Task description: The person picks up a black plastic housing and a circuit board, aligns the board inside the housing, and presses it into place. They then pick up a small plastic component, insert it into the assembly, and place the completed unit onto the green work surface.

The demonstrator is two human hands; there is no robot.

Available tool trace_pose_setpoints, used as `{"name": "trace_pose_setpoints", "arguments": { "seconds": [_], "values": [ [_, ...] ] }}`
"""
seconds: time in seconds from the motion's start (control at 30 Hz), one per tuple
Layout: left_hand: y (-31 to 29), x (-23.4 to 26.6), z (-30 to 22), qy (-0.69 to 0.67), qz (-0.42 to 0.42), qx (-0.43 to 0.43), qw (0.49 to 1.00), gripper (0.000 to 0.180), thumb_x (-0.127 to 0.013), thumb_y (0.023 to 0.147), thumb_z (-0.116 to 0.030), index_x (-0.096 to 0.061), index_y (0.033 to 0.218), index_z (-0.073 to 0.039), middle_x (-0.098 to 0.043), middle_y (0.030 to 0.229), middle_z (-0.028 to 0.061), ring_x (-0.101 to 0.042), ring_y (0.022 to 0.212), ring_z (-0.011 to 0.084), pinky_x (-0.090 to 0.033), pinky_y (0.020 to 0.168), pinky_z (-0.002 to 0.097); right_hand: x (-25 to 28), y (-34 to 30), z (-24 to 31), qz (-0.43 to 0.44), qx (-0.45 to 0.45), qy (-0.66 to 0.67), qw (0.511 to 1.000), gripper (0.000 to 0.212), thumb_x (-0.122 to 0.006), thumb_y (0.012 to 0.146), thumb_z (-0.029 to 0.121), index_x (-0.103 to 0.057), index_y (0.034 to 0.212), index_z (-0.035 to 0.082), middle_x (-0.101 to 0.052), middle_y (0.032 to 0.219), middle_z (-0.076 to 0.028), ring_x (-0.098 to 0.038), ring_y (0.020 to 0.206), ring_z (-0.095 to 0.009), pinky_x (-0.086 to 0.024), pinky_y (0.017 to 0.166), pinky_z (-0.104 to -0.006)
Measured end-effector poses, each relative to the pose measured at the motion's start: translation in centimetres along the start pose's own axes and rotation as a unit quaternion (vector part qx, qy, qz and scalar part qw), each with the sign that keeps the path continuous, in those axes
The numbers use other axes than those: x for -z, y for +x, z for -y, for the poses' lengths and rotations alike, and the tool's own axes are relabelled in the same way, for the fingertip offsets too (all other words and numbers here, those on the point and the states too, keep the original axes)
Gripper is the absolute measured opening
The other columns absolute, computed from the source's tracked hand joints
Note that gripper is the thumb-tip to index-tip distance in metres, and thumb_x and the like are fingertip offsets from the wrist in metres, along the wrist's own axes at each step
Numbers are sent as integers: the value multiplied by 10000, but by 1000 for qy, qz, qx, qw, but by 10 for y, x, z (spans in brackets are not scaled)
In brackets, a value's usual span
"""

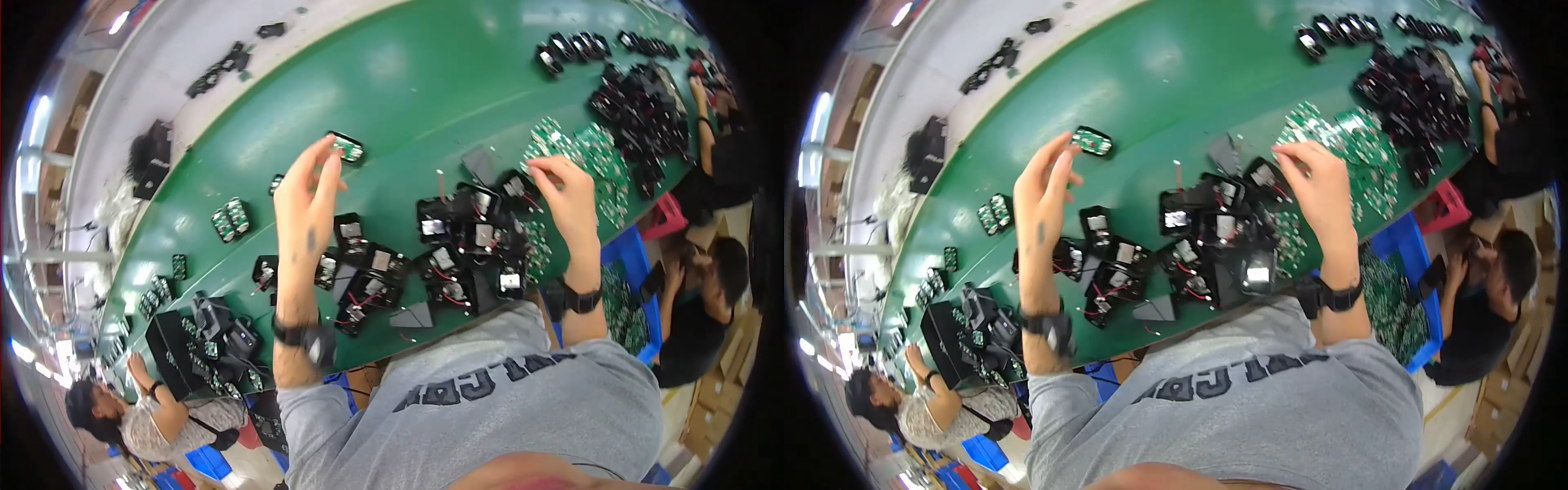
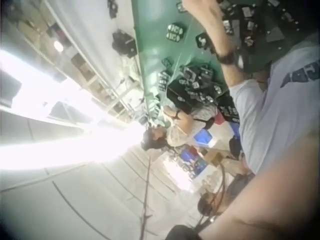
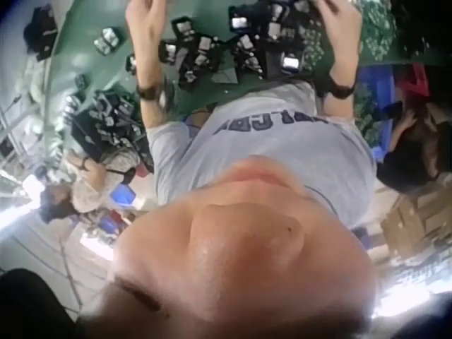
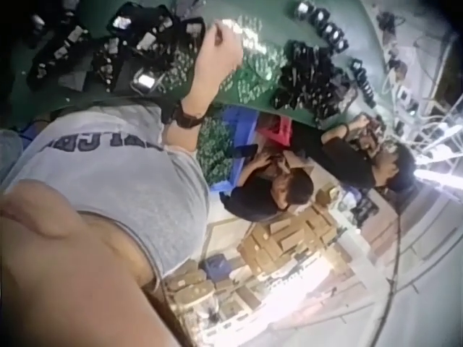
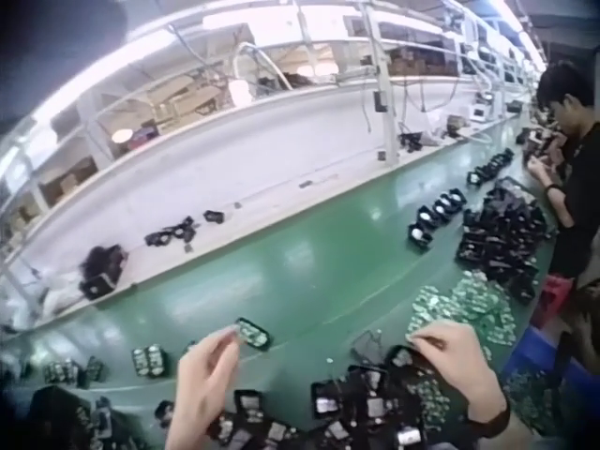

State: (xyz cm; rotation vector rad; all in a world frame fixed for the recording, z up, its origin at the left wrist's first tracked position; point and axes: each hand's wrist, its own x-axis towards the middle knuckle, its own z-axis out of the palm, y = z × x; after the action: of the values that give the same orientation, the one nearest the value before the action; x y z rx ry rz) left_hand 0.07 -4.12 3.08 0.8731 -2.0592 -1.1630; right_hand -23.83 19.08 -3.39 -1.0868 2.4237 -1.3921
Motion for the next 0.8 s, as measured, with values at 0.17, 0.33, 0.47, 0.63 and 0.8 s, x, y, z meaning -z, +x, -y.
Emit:
{"name": "trace_pose_setpoints", "arguments": {
  "seconds": [0.17, 0.33, 0.47, 0.63, 0.8],
  "values": [
    [-81, -21, -41, 70, 141, -33, 987, 303, -592, 885, -1, -636, 1185, -21, -671, 1033, 61, -617, 692, 73, -470, 593, 191, 0, 7, 2, 64, 31, -36, 997, 241, -684, 817, 65, -675, 1052, 9, -647, 885, -74, -625, 776, -151, -503, 681, -266],
    [-108, -35, -20, -59, 146, 60, 986, 270, -560, 917, -26, -629, 1176, -3, -683, 1050, 78, -635, 715, 71, -453, 579, 179, -7, 6, -6, 73, -6, -42, 996, 307, -711, 790, 90, -666, 1084, 13, -641, 883, -70, -610, 736, -150, -494, 675, -269],
    [-117, -43, -18, -91, 156, 67, 981, 287, -552, 924, -31, -614, 1202, -5, -679, 1075, 84, -639, 736, 76, -459, 588, 182, -8, 7, -9, 36, 6, -35, 999, 189, -708, 805, 115, -690, 925, -30, -655, 820, -74, -637, 708, -153, -488, 642, -257],
    [-124, -57, -27, -166, 170, 105, 966, 427, -535, 942, -86, -478, 1356, 0, -639, 1180, 140, -656, 762, 125, -497, 597, 206, 6, -10, 33, -16, 14, 62, 998, 124, -712, 760, 5, -689, 876, -33, -656, 806, -58, -629, 653, -100, -477, 566, -213],
    [-108, -75, -27, -406, 201, 144, 880, 626, -582, 928, -95, -290, 1479, -43, -456, 1383, 193, -675, 825, 206, -555, 617, 247, 2, -38, 79, 162, 118, 119, 972, 142, -729, 721, -17, -694, 858, -12, -651, 801, -52, -614, 636, -94, -461, 519, -210]
  ]
}}
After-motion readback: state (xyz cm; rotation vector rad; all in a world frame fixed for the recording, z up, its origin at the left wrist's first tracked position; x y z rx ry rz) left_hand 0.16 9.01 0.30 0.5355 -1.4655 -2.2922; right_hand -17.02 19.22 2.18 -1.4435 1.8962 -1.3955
